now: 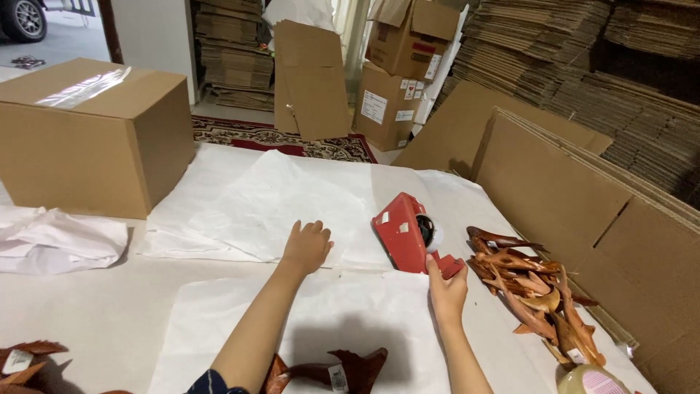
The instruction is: Wrapping decorative wooden fish carvings in white paper and securing them with tape for packaging.
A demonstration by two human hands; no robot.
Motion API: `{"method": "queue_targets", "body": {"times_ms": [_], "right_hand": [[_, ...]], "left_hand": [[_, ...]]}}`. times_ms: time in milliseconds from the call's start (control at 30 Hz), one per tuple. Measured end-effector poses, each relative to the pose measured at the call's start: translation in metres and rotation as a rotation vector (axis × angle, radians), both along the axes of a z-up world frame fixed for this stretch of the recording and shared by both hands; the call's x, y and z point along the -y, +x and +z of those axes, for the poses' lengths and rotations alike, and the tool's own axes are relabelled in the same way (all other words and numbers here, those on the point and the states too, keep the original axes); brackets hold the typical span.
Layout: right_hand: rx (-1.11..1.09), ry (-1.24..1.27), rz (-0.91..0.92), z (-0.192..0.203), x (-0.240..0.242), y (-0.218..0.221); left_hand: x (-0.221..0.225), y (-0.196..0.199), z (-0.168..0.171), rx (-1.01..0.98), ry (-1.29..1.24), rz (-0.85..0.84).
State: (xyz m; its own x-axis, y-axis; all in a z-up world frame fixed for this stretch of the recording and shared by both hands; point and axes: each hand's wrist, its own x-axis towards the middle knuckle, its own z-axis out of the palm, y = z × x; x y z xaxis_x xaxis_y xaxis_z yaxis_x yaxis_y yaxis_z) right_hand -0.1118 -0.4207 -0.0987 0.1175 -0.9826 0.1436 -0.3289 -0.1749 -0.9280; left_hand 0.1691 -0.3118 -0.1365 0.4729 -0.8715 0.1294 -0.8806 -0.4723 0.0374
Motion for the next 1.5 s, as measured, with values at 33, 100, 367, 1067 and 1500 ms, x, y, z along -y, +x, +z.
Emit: {"method": "queue_targets", "body": {"times_ms": [33, 100, 367, 1067, 1500], "right_hand": [[-0.002, -0.009, 0.004, 0.004, -0.006, 0.001], [-0.035, -0.013, -0.004, -0.003, -0.001, 0.001], [-0.004, -0.028, -0.022, -0.003, -0.001, -0.001], [-0.03, -0.838, -0.064, -0.013, -0.015, -0.005], [-0.726, -0.295, 1.081, 0.062, -0.144, -0.044]], "left_hand": [[0.009, 0.001, -0.003, 0.011, -0.008, -0.012], [0.012, -0.01, 0.006, -0.009, 0.016, -0.018], [0.026, -0.046, 0.024, -0.081, 0.133, -0.021], [-0.117, -0.025, 0.066, -0.042, 0.237, 0.04], [-0.305, -0.192, 0.171, -0.445, -0.016, -0.106]]}}
